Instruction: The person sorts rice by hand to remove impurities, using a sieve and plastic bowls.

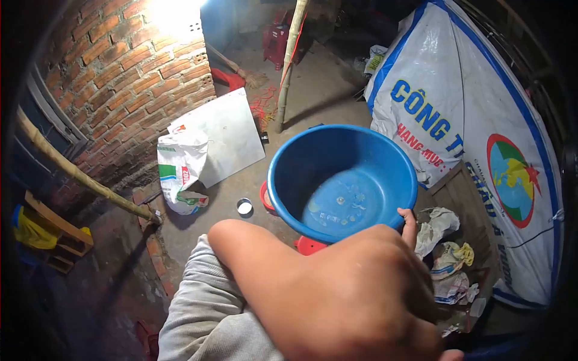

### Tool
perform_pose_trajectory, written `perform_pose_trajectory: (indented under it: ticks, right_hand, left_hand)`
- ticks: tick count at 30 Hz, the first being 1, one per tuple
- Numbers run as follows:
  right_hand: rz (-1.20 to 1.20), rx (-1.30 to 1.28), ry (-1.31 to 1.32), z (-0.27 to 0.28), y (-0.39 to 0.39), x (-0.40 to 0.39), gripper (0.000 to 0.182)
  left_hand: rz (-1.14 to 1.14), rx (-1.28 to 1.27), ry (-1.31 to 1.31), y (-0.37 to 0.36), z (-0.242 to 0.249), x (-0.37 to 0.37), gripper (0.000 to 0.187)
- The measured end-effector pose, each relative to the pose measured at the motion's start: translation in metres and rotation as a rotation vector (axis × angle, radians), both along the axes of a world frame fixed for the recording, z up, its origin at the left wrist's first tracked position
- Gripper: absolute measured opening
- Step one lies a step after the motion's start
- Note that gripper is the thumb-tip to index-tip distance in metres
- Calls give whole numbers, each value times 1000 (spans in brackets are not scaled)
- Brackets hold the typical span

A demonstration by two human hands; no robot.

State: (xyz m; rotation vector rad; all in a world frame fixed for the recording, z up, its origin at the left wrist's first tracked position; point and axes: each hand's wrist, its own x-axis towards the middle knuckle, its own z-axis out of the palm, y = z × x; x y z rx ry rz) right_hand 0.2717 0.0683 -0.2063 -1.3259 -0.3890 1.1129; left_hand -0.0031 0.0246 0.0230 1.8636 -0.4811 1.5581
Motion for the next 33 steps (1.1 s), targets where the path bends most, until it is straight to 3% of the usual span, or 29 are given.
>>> perform_pose_trajectory:
  ticks: [1, 2, 3, 6, 8, 10, 13, 15, 16, 19, 21, 24, 25, 28, 29, 33]
  right_hand:
    - [-10, 74, -20, -4, 5, -1, 31]
    - [-17, 150, -27, -9, 11, -3, 32]
    - [2, 124, -16, -9, 15, -2, 31]
    - [70, 213, 1, -15, 41, 16, 35]
    - [149, 184, 42, -19, 58, 29, 37]
    - [225, 224, 85, -36, 87, 48, 39]
    - [333, 191, 73, -21, 113, 56, 39]
    - [411, 177, 122, -26, 132, 61, 38]
    - [457, 169, 162, -25, 140, 61, 37]
    - [585, 98, 209, -35, 157, 59, 36]
    - [674, 68, 188, -48, 167, 53, 34]
    - [797, 46, 217, -54, 171, 37, 32]
    - [840, 51, 249, -60, 171, 33, 29]
    - [940, 57, 275, -47, 157, 13, 24]
    - [1006, 93, 258, -45, 153, 7, 24]
    - [1213, 121, 184, -55, 151, -9, 18]
  left_hand:
    - [145, 149, -326, 5, -14, 12, 21]
    - [296, 303, -636, 13, -23, 22, 17]
    - [303, 298, -633, 15, -35, 19, 17]
    - [-132, -114, -313, 18, -58, -28, 39]
    - [374, -251, -256, 41, -106, -35, 42]
    - [929, -868, 57, 51, -155, -37, 40]
    - [918, -1474, -140, 60, -219, -11, 40]
    - [831, -1742, -284, 49, -274, 9, 61]
    - [821, -1855, -363, 43, -279, 26, 64]
    - [751, -1848, -451, 21, -280, 66, 70]
    - [613, -2018, -381, 10, -276, 87, 72]
    - [518, -2050, -752, -12, -281, 110, 63]
    - [538, -2037, -850, -22, -278, 117, 44]
    - [701, -2019, -874, -58, -294, 125, 30]
    - [722, -2010, -1004, -64, -293, 129, 24]
    - [876, -1999, -1027, -88, -282, 125, 27]
